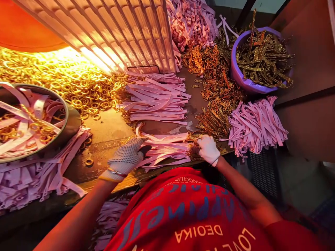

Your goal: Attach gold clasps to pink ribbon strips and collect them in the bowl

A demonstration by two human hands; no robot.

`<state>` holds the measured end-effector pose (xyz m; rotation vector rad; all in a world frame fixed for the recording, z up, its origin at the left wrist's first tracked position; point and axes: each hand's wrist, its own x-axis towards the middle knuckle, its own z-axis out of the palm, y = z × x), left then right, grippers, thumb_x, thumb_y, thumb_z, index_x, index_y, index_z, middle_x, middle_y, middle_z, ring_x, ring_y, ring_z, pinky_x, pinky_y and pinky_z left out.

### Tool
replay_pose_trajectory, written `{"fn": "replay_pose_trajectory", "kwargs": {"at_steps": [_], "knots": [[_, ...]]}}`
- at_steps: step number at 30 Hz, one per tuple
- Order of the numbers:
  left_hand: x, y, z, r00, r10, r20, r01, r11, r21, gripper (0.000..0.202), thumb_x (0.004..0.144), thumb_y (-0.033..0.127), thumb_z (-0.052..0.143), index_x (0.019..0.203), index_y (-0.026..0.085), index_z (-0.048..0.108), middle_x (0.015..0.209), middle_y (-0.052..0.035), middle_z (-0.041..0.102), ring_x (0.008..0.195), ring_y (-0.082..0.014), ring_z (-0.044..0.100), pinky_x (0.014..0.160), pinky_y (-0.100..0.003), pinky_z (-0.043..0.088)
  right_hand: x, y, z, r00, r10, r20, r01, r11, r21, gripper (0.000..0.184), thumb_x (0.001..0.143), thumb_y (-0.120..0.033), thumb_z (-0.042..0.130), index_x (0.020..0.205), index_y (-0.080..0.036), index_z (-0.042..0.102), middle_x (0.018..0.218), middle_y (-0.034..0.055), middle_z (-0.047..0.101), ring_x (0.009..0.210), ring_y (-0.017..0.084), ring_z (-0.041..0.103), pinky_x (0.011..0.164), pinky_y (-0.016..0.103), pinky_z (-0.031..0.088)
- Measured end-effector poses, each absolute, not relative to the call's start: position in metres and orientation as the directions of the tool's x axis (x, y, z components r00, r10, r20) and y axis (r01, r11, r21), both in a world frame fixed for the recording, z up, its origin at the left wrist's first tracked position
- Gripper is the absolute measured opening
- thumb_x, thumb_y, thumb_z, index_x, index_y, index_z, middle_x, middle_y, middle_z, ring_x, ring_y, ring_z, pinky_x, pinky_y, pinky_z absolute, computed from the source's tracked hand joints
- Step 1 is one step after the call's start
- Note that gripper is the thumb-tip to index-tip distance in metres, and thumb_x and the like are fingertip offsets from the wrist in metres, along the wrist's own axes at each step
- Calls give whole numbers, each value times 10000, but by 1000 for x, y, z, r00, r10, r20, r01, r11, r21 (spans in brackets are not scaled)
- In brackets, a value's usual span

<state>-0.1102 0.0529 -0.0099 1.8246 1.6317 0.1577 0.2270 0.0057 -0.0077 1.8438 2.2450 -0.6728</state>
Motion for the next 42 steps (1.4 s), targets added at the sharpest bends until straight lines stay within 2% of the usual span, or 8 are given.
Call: {"fn": "replay_pose_trajectory", "kwargs": {"at_steps": [5, 8, 13, 17, 22, 26, 32, 42], "knots": [[-65, 39, -6, 134, 749, -649, 203, 620, 757, 441, 802, 382, 684, 1170, 143, 643, 948, -98, 690, 632, -173, 609, 537, -275, 470, 246, 78, -38, -71, 979, -191, 997, 70, -13, 260, 911, -236, 547, 1091, -130, 703, 1280, 197, 620, 1237, 328, 464, 1020, 471, 322], [-41, 42, 7, 260, 613, -746, -264, 788, 556, 479, 732, 200, 767, 1182, 154, 610, 1137, -121, 672, 684, -141, 657, 549, -244, 513, 248, 116, -66, -58, 971, -233, 996, 73, 52, 302, 820, -136, 571, 1090, -128, 704, 1371, 198, 587, 1380, 364, 369, 1104, 550, 234], [-35, 45, 15, 354, 567, -744, -503, 786, 360, 504, 677, -48, 727, 1138, 137, 639, 1138, -121, 680, 796, -155, 699, 708, -279, 607, 256, 127, -88, -76, 976, -205, 996, 63, -69, 347, 694, -93, 614, 1027, -143, 696, 1349, 158, 616, 1434, 349, 363, 1196, 596, 133], [-32, 40, 8, 329, 608, -723, -569, 738, 362, 534, 651, -91, 726, 1128, 131, 637, 1070, -94, 688, 801, -143, 695, 722, -255, 609, 251, 97, -74, -98, 995, 20, 861, 95, -500, 294, 854, -171, 529, 1129, -156, 633, 1198, 149, 676, 1254, 272, 555, 1172, 528, 306], [-21, 35, 9, 273, 666, -694, -591, 686, 425, 576, 645, -62, 755, 1166, 144, 619, 1079, -87, 676, 834, -135, 688, 736, -242, 604, 207, 41, -35, -107, 984, -146, 284, -111, -953, 286, 967, -396, 518, 1176, -206, 562, 1000, 54, 681, 809, 149, 625, 815, 311, 547], [-14, 29, 16, 260, 733, -629, -586, 637, 500, 629, 633, 11, 811, 1203, 181, 608, 1104, -67, 663, 910, -137, 682, 798, -233, 592, 167, 7, -12, -165, 937, -308, 55, -303, -951, 456, 858, -431, 689, 1227, -216, 532, 1003, 33, 664, 823, 137, 634, 797, 283, 558], [-7, 16, 18, 181, 856, -484, -422, 513, 748, 637, 649, 178, 857, 1236, 178, 608, 1088, -72, 677, 911, -159, 673, 810, -263, 576, 143, -9, -4, -64, 962, -267, -51, -270, -961, 404, 804, -414, 698, 1120, -214, 545, 1011, 37, 650, 880, 155, 635, 892, 320, 558], [-8, 6, 6, 458, 598, -657, -275, 799, 535, 572, 666, 251, 848, 1193, 149, 650, 719, -2, 628, 496, -49, 480, 410, -139, 273, 173, -26, 20, -281, 952, -121, 607, 79, -791, 410, 905, -192, 510, 1310, -181, 572, 1254, 130, 638, 1191, 232, 589, 1057, 367, 466]]}}
